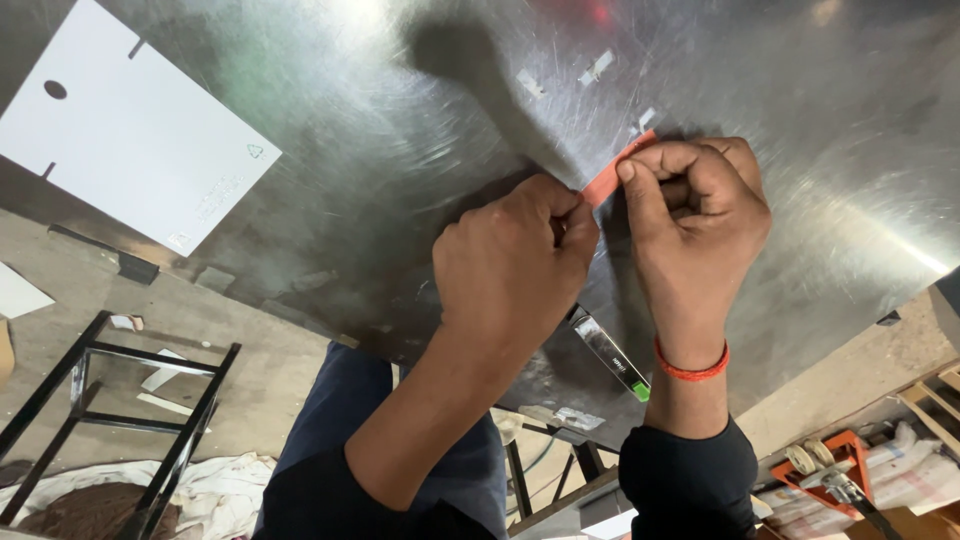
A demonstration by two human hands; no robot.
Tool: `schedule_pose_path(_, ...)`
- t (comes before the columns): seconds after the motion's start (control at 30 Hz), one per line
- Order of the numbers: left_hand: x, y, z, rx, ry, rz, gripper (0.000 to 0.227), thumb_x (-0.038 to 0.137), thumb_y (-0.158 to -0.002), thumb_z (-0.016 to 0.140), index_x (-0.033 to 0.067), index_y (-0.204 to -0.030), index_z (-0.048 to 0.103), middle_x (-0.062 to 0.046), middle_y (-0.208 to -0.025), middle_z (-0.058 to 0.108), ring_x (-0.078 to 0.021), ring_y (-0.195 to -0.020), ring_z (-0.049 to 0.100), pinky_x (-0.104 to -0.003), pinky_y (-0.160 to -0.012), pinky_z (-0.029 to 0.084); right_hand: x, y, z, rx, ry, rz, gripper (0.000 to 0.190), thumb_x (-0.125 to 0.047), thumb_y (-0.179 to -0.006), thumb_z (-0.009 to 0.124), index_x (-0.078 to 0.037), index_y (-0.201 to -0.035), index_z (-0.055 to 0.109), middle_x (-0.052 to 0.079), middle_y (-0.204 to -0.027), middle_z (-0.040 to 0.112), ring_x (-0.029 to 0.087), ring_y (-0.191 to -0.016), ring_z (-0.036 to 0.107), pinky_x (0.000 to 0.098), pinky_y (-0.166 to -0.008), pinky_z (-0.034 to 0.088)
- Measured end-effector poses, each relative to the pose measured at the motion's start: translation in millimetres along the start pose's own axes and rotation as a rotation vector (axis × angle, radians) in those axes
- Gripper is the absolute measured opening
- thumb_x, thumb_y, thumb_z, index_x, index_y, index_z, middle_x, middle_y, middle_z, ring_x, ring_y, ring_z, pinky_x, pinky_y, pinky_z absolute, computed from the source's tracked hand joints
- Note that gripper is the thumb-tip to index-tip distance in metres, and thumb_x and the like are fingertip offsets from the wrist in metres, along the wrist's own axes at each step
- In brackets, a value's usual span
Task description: The person uses a utility knife to cut a small strip of orange tape on a metal work surface, then folds and presses the tape onto the surface. They later pick up a white card with a hole and notches, inspect it, and place it back on the table.
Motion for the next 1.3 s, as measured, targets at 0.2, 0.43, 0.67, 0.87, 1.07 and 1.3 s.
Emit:
schedule_pose_path(0.2,-1.4,0.5,1.5,0.004,-0.006,0.014,0.015,0.026,-0.087,0.076,0.0135,-0.079,0.071,0.0,-0.066,0.072,-0.0239,-0.057,0.07,-0.04,-0.056,0.055,0.8,-1.0,0.4,0.006,-0.017,0.024,0.007,0.003,-0.102,0.08,0.002,-0.103,0.073,0.004,-0.112,0.062,0.004,-0.08,0.062,0.0197,-0.07,0.051)
schedule_pose_path(0.43,-0.2,0.3,0.1,0.016,-0.029,0.022,0.012,0.025,-0.086,0.076,0.0147,-0.08,0.073,0.001,-0.066,0.072,-0.0245,-0.057,0.07,-0.041,-0.057,0.055,-3.4,-1.9,1.4,0.011,-0.028,0.043,0.007,0.003,-0.101,0.079,0.001,-0.102,0.073,0.003,-0.111,0.062,0.004,-0.08,0.061,0.02,-0.07,0.05)
schedule_pose_path(0.67,0.1,-0.1,-0.9,-0.005,-0.027,-0.004,0.014,0.027,-0.085,0.075,0.0149,-0.08,0.073,-0.001,-0.068,0.073,-0.0269,-0.058,0.071,-0.043,-0.058,0.055,-7.4,-2.9,1.0,0.024,-0.029,0.035,0.008,0.004,-0.099,0.079,0.002,-0.1,0.072,0.002,-0.108,0.061,0.005,-0.079,0.061,0.0198,-0.069,0.05)
schedule_pose_path(0.87,1.9,0.8,-2.4,0.028,-0.047,0.009,0.014,0.028,-0.085,0.075,0.0153,-0.079,0.073,-0.003,-0.066,0.072,-0.0284,-0.058,0.07,-0.044,-0.058,0.056,-13.3,-4.5,1.8,0.029,-0.034,0.03,0.007,0.004,-0.096,0.078,0.002,-0.098,0.071,0.003,-0.107,0.061,0.005,-0.077,0.06,0.0202,-0.067,0.05)
schedule_pose_path(1.07,2.6,0.1,-2.2,0.023,-0.07,-0.001,0.014,0.028,-0.084,0.075,0.0159,-0.076,0.073,-0.004,-0.065,0.071,-0.03,-0.058,0.069,-0.044,-0.056,0.055,-13.5,-7.3,2.6,0.04,-0.008,0.03,0.006,0.003,-0.094,0.078,0.002,-0.095,0.071,0.004,-0.105,0.064,0.006,-0.074,0.064,0.021,-0.065,0.052)
schedule_pose_path(1.3,3.4,1.2,-1.3,0.023,-0.068,0.015,0.013,0.027,-0.084,0.075,0.016,-0.076,0.073,-0.003,-0.065,0.071,-0.0286,-0.057,0.069,-0.043,-0.055,0.054,-12.0,-8.6,1.9,0.032,0.002,0.032,0.007,0.002,-0.093,0.079,0.001,-0.095,0.072,0.003,-0.102,0.064,0.006,-0.072,0.065,0.0209,-0.065,0.053)
Point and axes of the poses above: each hand's wrist, its own y-axis away from the middle knuckle, its own z-axis out of the palm, x = y × z, the point moved 7 cm from there along -y, towards the middle knuckle
